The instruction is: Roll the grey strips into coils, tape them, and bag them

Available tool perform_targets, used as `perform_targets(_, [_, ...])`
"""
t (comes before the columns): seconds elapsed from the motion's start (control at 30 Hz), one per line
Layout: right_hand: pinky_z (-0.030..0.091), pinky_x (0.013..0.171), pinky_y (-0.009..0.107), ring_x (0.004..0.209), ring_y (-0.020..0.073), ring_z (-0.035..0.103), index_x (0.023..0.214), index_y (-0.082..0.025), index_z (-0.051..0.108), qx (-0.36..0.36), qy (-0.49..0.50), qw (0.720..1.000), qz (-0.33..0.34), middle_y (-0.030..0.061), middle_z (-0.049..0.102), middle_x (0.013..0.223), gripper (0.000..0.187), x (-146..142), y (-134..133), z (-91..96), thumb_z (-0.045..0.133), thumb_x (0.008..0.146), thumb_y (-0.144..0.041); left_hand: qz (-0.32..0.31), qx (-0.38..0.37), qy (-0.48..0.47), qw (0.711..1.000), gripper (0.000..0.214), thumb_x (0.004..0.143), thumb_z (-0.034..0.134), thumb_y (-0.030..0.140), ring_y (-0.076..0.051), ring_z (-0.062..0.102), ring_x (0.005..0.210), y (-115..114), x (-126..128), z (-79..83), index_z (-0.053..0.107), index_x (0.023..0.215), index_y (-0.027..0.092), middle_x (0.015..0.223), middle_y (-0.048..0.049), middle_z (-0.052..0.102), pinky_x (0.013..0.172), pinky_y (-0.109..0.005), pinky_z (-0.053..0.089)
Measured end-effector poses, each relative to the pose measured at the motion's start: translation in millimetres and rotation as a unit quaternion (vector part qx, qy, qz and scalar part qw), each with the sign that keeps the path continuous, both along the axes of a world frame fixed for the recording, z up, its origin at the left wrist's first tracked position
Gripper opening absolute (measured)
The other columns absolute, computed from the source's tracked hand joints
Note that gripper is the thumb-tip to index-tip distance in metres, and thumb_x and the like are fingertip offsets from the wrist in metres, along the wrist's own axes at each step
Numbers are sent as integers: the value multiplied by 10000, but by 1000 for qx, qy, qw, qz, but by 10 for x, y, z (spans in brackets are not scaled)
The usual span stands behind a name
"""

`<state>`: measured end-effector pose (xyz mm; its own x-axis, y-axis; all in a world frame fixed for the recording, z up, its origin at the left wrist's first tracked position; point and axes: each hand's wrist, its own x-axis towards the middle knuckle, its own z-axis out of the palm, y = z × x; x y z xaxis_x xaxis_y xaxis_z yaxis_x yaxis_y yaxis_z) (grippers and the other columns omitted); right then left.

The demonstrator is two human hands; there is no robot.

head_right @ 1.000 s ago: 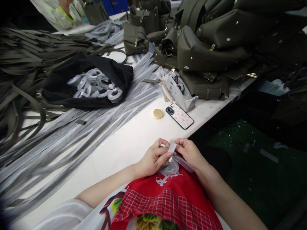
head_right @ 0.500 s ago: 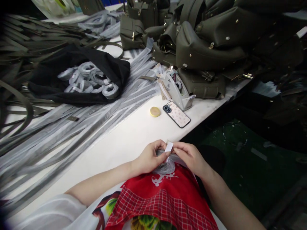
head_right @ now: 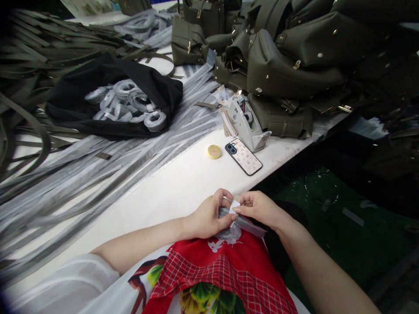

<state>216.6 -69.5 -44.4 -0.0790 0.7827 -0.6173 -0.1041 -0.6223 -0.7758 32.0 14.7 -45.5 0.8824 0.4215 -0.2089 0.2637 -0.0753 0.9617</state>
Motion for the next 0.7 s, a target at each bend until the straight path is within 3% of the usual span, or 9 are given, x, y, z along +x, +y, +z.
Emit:
perform_targets(0.1, [460, 613, 248, 617, 129, 600, 744, -155, 618, 7, 3, 999, 35, -18, 656, 669, 260, -14, 32, 14, 765, 708, -367, -11, 3, 2, 1000, 342, 827, 604, 314, -115, 548, 622, 0, -1, 4, 423, 1084, 178, 795, -7, 667, 625, -246, 409])
perform_targets(0.2, [439, 564, 244, 590, 136, 585, 713, -173, 595, 61, -143, 984, 85, -20, 629, 638, 188, -58, 43, 89, 686, 777, -325, -4, 6, 19, 1000, 332, 816, 618, 347, -139, 581, 691, 29, -7, -11, 467, 1056, 175, 829, -27, 671, 647, -253, 423])
perform_targets(0.3, [462, 626, 268, 673, 161, 621, 732, -190, 643, 178, -361, 903, 153, 15, 681, 729, 148, -121, 21, 218, 589, 856, -250, -31, -16, 71, 997, 351, 776, 656, 451, -152, 585, 683, 103, -23, -36, 554, 960, 170, 787, -27, 660, 629, -258, 420])
perform_targets(0.4, [505, 725, 295, 788, 180, 657, 910, -202, 693, 264, -443, 826, 226, 45, 721, 869, 190, -175, -41, 310, 504, 903, -182, -66, -185, 126, 972, 416, 723, 683, 519, -133, 556, 574, 201, -36, -57, 602, 905, 153, 683, -11, 636, 569, -255, 416])
perform_targets(0.53, [518, 917, 375, 994, 218, 656, 1169, -175, 643, 307, -499, 778, 228, 95, 708, 1110, 312, -223, -160, 302, 469, 911, -146, -17, -414, 74, 907, 485, 567, 799, 386, -104, 557, 582, 302, -16, -52, 644, 937, 114, 745, -40, 675, 602, -241, 443])
perform_targets(0.63, [513, 953, 398, 1050, 234, 639, 1228, -163, 617, 326, -522, 761, 203, 110, 686, 1173, 363, -270, -221, 283, 475, 896, -125, 49, -474, 60, 877, 451, 590, 769, 391, -114, 578, 585, 320, 27, -37, 657, 919, 104, 712, -49, 679, 604, -242, 440])
perform_targets(0.7, [525, 935, 381, 1038, 226, 641, 1223, -172, 620, 338, -514, 765, 192, 106, 684, 1165, 374, -265, -221, 294, 479, 882, -107, 75, -469, 66, 878, 446, 597, 771, 395, -116, 583, 582, 319, 52, -37, 652, 915, 106, 682, -36, 669, 597, -238, 433])
